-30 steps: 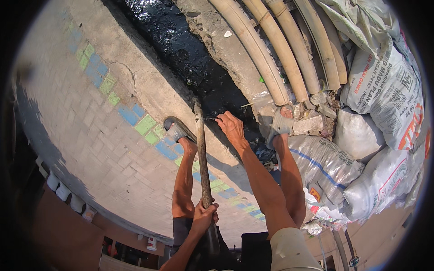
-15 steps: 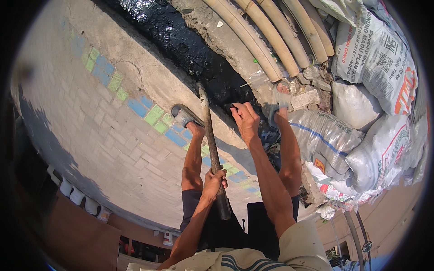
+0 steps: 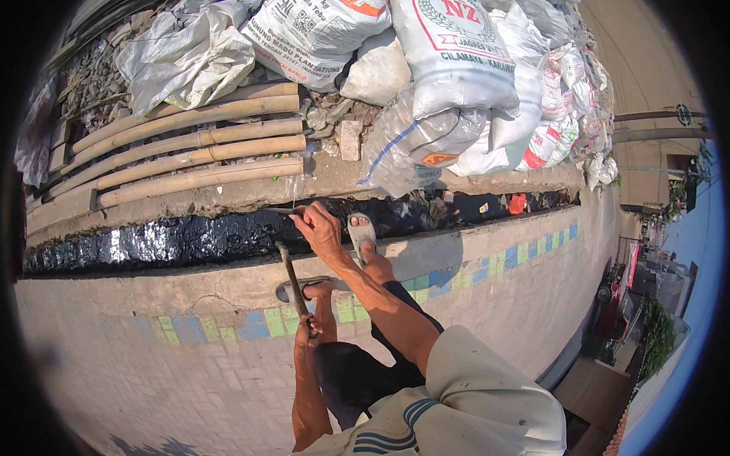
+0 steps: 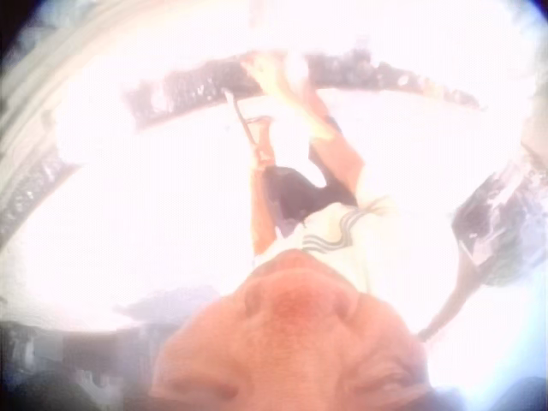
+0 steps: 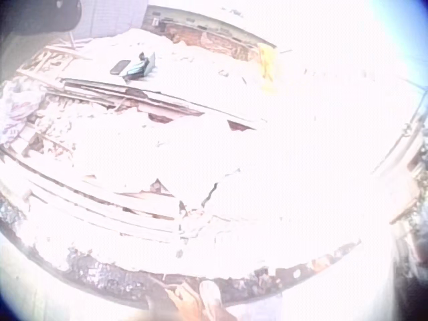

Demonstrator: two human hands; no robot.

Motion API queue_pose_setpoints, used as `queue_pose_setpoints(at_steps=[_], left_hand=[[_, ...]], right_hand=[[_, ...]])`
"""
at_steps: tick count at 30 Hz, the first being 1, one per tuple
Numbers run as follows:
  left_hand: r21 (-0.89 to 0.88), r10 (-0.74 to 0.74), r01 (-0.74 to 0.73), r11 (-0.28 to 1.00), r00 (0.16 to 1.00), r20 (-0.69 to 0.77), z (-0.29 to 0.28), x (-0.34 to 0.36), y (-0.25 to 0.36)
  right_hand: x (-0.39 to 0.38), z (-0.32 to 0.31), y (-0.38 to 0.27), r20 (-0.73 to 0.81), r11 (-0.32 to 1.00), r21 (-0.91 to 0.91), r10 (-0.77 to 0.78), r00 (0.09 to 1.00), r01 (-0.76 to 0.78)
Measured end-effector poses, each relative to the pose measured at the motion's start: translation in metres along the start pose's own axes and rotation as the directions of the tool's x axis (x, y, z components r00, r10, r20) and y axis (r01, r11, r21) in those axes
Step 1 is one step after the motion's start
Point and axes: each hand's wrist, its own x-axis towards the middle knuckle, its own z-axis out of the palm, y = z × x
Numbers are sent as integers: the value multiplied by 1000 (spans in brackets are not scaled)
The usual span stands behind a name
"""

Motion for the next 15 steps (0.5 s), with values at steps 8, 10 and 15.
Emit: queue_pose_setpoints(at_steps=[8, 10, 15], left_hand=[[57, -45, 44, 997, 999, 26, 33, 3, 26], [18, -72, 72, 997, 997, -6, 46, 11, 27], [56, -74, 75, 996, 997, -13, 93, 16, 8]], right_hand=[[8, -148, -52, -193, 991, 129, 52, 980, -27], [-3, -197, -57, -216, 992, 122, 48, 975, -22], [-58, -327, -57, -241, 996, 14, 93, 966, -92]])
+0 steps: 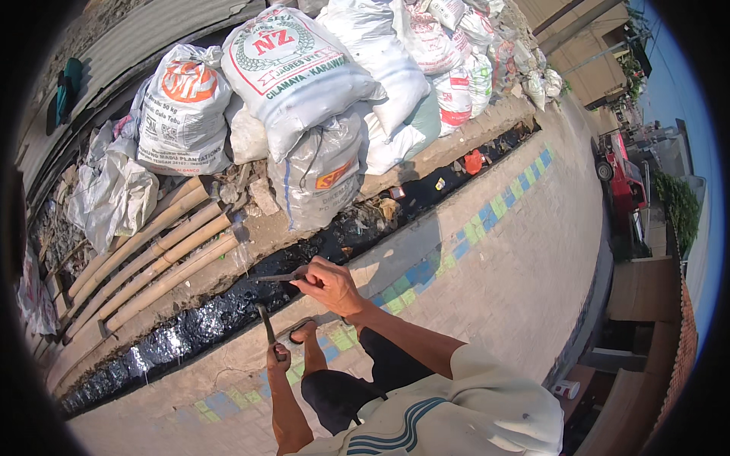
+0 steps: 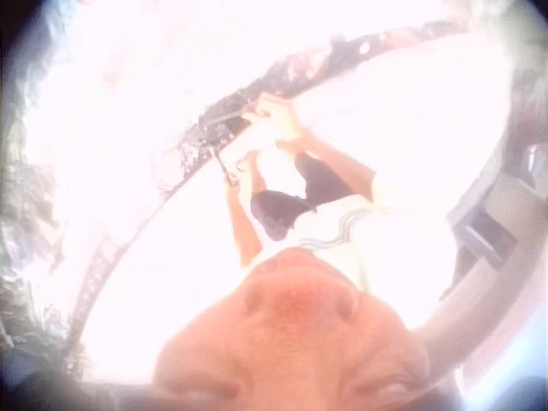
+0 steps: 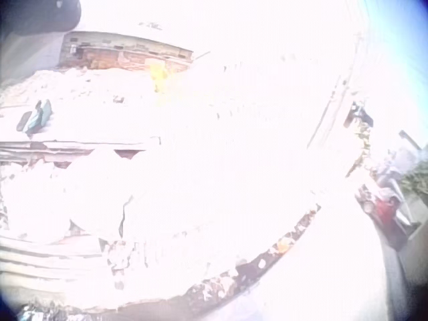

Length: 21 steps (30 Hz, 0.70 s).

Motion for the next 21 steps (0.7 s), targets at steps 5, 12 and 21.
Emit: queue_pose_setpoints(at_steps=[5, 12, 21], left_hand=[[26, 13, -12, 1000, 998, -59, 16, -5, 8], [128, 19, 2, 992, 987, -162, 58, -2, -1], [340, 108, -10, 940, 956, -272, 88, 0, -34]], right_hand=[[-40, -139, 12, -72, 992, -97, 74, 995, -81], [-143, -317, -1, -428, 854, -268, 309, 849, -446], [-229, -453, 3, -794, 596, -325, 249, 554, -734]])
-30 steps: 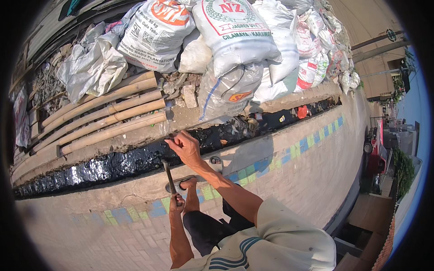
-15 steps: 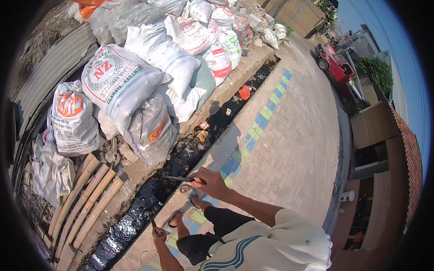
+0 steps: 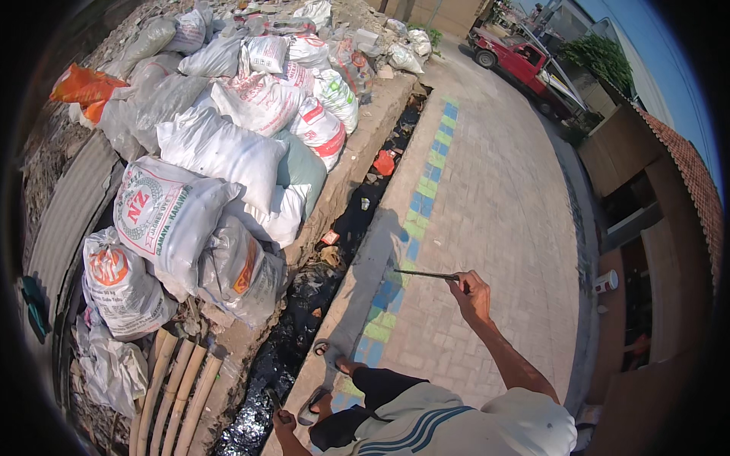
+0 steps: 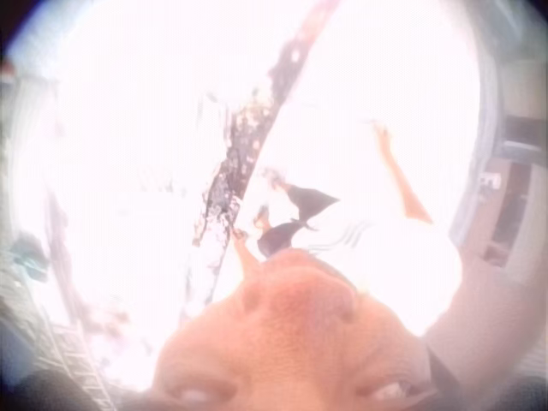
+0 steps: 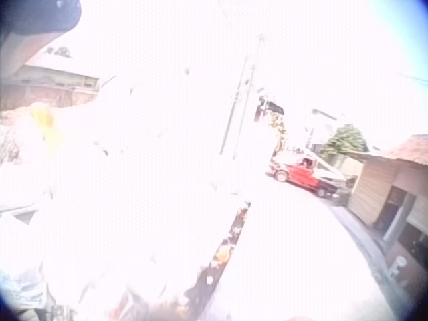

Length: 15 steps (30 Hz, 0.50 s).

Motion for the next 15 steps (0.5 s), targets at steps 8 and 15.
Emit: queue_pose_setpoints(at_steps=[8, 15], left_hand=[[121, 11, -9, 993, 1000, -11, 3, 8, -11], [90, 4, -14, 996, 994, 105, -2, 24, -23]], right_hand=[[68, 21, 145, -103, 965, -256, 36, 994, -61], [158, 136, 186, -121, 939, -340, 16, 993, -57]])
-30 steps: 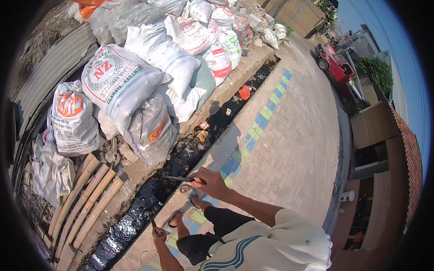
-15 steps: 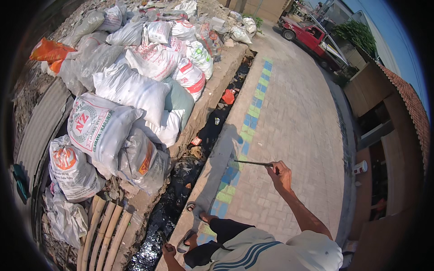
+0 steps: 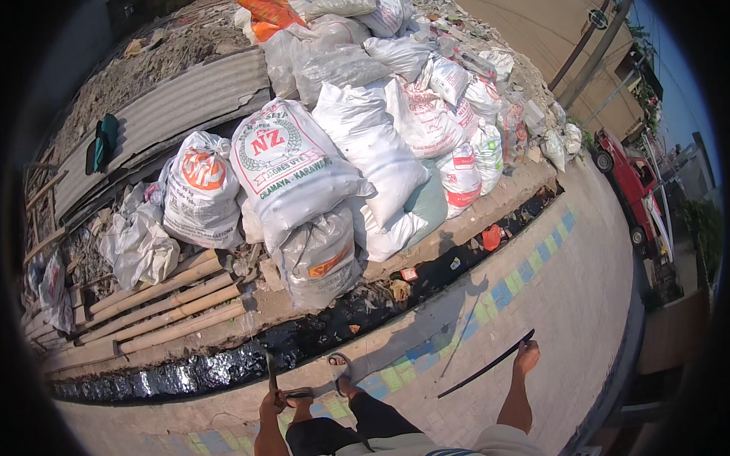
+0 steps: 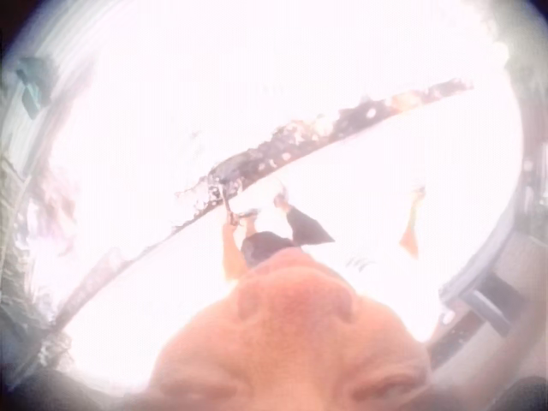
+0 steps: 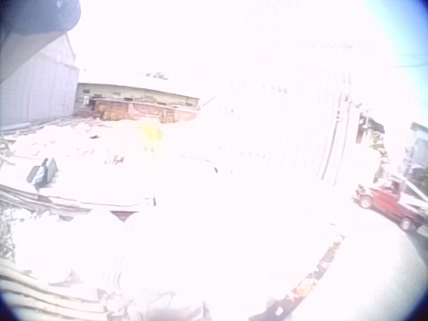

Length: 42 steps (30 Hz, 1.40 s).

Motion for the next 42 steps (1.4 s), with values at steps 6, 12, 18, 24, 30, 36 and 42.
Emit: queue_pose_setpoints(at_steps=[6, 12, 18, 24, 30, 36, 42], left_hand=[[93, 171, -161, 983, 979, -113, 0, -13, -27], [282, 136, -109, 953, 988, -76, 31, 5, -39], [685, 839, -689, 238, 501, 212, 79, -53, -90], [324, 425, -362, 874, 892, -152, 52, -38, -68], [437, 325, -232, 869, 934, -148, 50, -2, -78], [-12, 310, -315, 949, 939, -151, 36, 3, -143], [-438, 266, -257, 861, 963, -41, 48, -15, -156]], right_hand=[[203, 83, -204, -48, 967, 141, -207, 977, 212], [493, -243, -591, -607, 703, 294, -385, 695, 647], [467, -454, -765, -634, 645, -85, -623, 458, 759], [311, -124, -747, -242, 393, 220, -865, 440, 893], [27, 190, -512, 601, 717, 608, -697, 392, 342], [-357, 242, -364, 900, 856, 434, -400, -174, 281], [-522, 209, -306, 828, 690, 557, -415, -377, 462]])
